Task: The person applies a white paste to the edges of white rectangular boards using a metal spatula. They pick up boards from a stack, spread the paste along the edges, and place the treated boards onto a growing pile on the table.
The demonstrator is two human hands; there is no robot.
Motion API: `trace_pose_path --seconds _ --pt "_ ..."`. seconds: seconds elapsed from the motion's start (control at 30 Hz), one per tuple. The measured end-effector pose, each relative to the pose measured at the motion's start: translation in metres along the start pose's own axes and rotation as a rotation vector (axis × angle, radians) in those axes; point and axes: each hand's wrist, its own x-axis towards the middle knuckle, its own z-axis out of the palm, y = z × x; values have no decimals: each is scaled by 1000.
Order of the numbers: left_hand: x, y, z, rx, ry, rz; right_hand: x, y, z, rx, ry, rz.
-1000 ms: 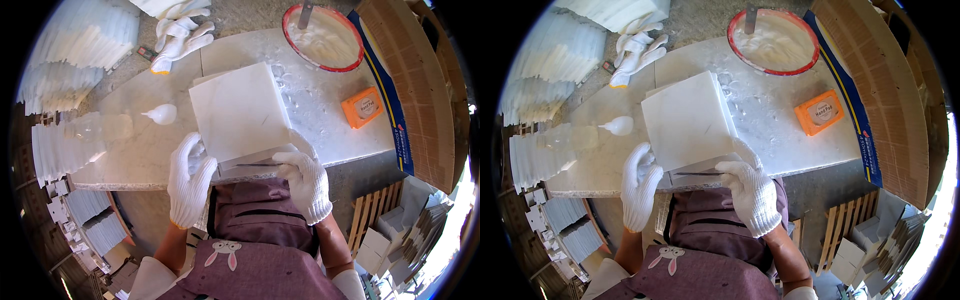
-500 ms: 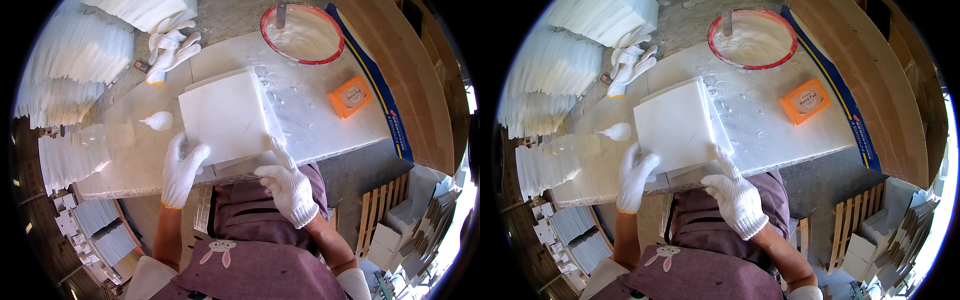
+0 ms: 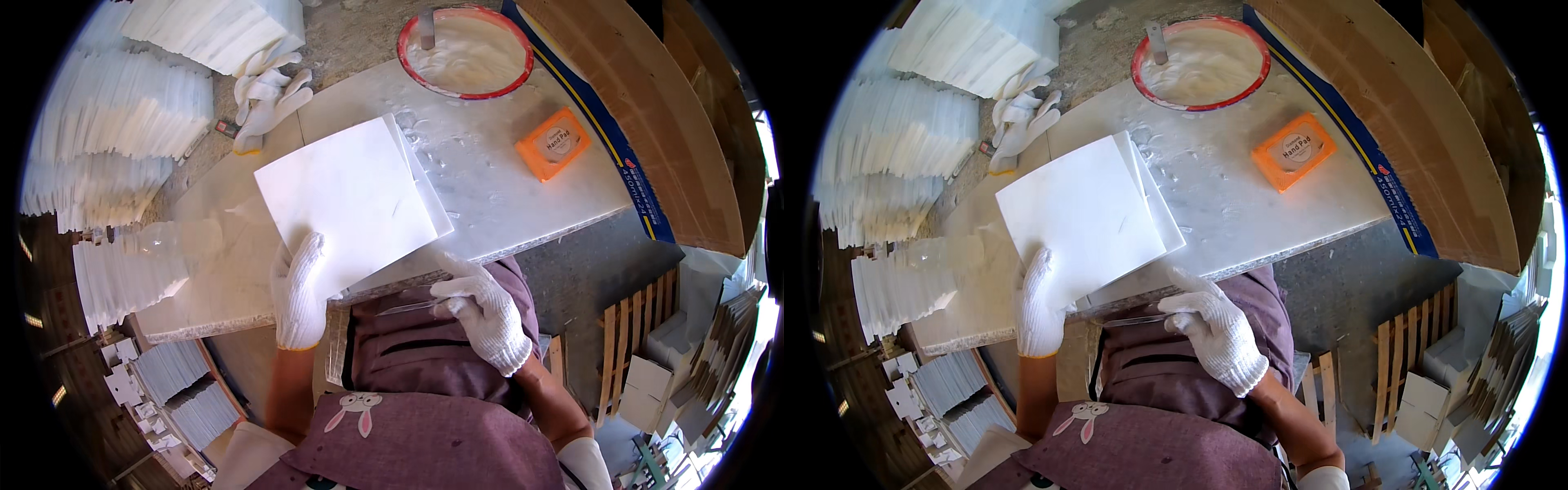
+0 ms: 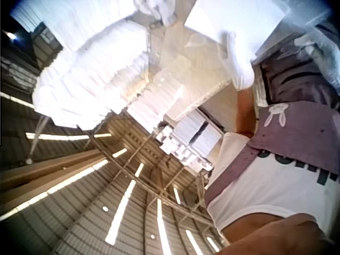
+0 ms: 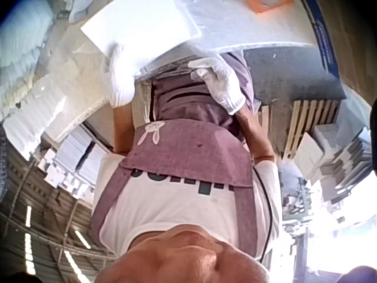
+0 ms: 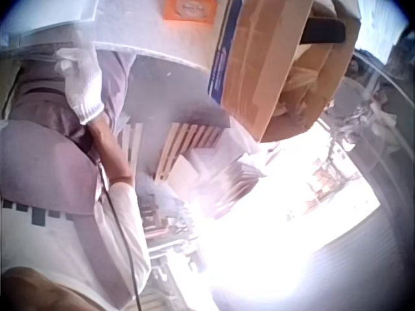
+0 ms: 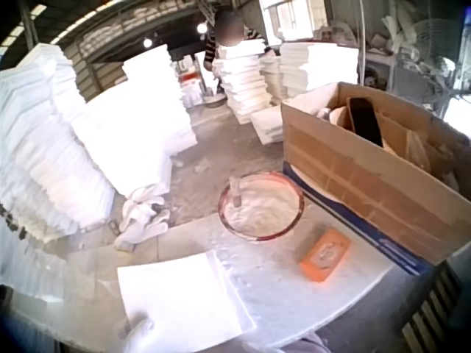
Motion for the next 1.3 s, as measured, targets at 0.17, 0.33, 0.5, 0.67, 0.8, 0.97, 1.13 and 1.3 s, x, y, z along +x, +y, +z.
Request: trace_pose_path --seconds 0.17,0.33,0.5,0.67,0.8,0.97,1.13,1.3 --pt "9 -82 -74 468 -141 507 -27 -4 -22 120 102 258" --pt "17 -119 -124 -518 -194 33 -26 -3 -29 248 186 317" --pt "-14 -38 -53 -775 -554 179 -19 -6 -29 431 222 238" --pt "-16 -29 -43 -588 -452 143 -16 -15 -37 416 290 260" --pt "-21 -14 -26 -708 -464 91 -13 -20 -37 387 355 226" --pt "-20 -22 -28 -560 -369 148 -11 -24 -38 335 395 229" --pt "-25 -10 -16 -684 -264 45 3 -36 -48 217 436 123" --pt "-22 -6 3 -698 38 -106 39 -60 -71 -235 507 -107"
